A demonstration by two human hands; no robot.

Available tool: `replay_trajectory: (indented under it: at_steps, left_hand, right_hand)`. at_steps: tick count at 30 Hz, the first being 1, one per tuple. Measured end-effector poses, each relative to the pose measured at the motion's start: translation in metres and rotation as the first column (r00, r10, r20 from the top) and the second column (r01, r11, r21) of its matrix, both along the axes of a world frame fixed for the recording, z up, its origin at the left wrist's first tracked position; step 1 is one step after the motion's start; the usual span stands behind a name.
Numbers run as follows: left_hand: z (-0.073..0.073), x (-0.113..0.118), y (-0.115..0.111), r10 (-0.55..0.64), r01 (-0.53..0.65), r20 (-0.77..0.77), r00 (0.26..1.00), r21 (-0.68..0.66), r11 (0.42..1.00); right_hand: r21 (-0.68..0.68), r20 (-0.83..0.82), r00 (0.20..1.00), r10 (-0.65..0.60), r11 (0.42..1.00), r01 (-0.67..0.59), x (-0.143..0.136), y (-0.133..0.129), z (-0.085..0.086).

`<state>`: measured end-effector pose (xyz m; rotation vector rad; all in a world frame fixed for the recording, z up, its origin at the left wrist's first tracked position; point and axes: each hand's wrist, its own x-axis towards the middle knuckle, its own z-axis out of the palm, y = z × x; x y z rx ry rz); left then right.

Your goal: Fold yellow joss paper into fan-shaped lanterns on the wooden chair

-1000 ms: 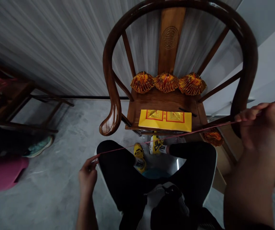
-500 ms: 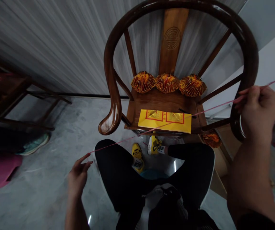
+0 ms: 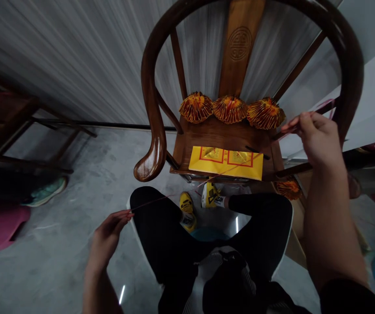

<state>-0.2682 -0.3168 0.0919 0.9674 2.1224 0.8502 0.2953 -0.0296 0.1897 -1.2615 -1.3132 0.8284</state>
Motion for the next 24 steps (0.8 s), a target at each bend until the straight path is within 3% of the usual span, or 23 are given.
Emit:
replay_trajectory:
  at_steps: [3,5,7,10,14,17,20,24]
  left_hand:
    - [0.032,0.028,0.017,-0.157,0.157,-0.002,0.988,0.019,0.987]
    - [0.051,0.056,0.034,-0.248,0.246,0.005,0.969,0.093,0.965]
    - [0.070,0.088,0.053,-0.405,0.393,0.032,0.914,0.182,0.901]
    - [0.097,0.136,0.081,-0.629,0.605,-0.047,0.776,0.335,0.722]
    - [0.122,0.181,0.109,-0.781,0.702,-0.099,0.617,0.517,0.490]
    - [0.127,0.200,0.123,-0.877,0.725,-0.029,0.479,0.577,0.376]
    - [0.124,0.213,0.131,-0.899,0.716,0.005,0.438,0.603,0.352]
    - [0.118,0.229,0.134,-0.849,0.639,0.143,0.509,0.598,0.484]
  right_hand:
    - [-0.101,0.000,0.958,0.286,0.953,-0.285,-0.026,-0.025,0.003]
    - [-0.195,-0.025,0.887,0.461,0.868,-0.457,-0.046,-0.041,0.005]
    - [-0.289,-0.028,0.791,0.611,0.753,-0.591,-0.065,-0.056,0.007]
    - [-0.401,0.026,0.627,0.778,0.583,-0.707,-0.087,-0.071,0.011]
    - [-0.469,0.080,0.419,0.905,0.405,-0.785,-0.101,-0.081,0.021]
    - [-0.478,0.048,0.303,0.952,0.288,-0.830,-0.102,-0.084,0.028]
    - [-0.454,-0.018,0.253,0.967,0.218,-0.864,-0.099,-0.087,0.030]
    - [-0.399,-0.060,0.351,0.934,0.300,-0.867,-0.093,-0.094,0.023]
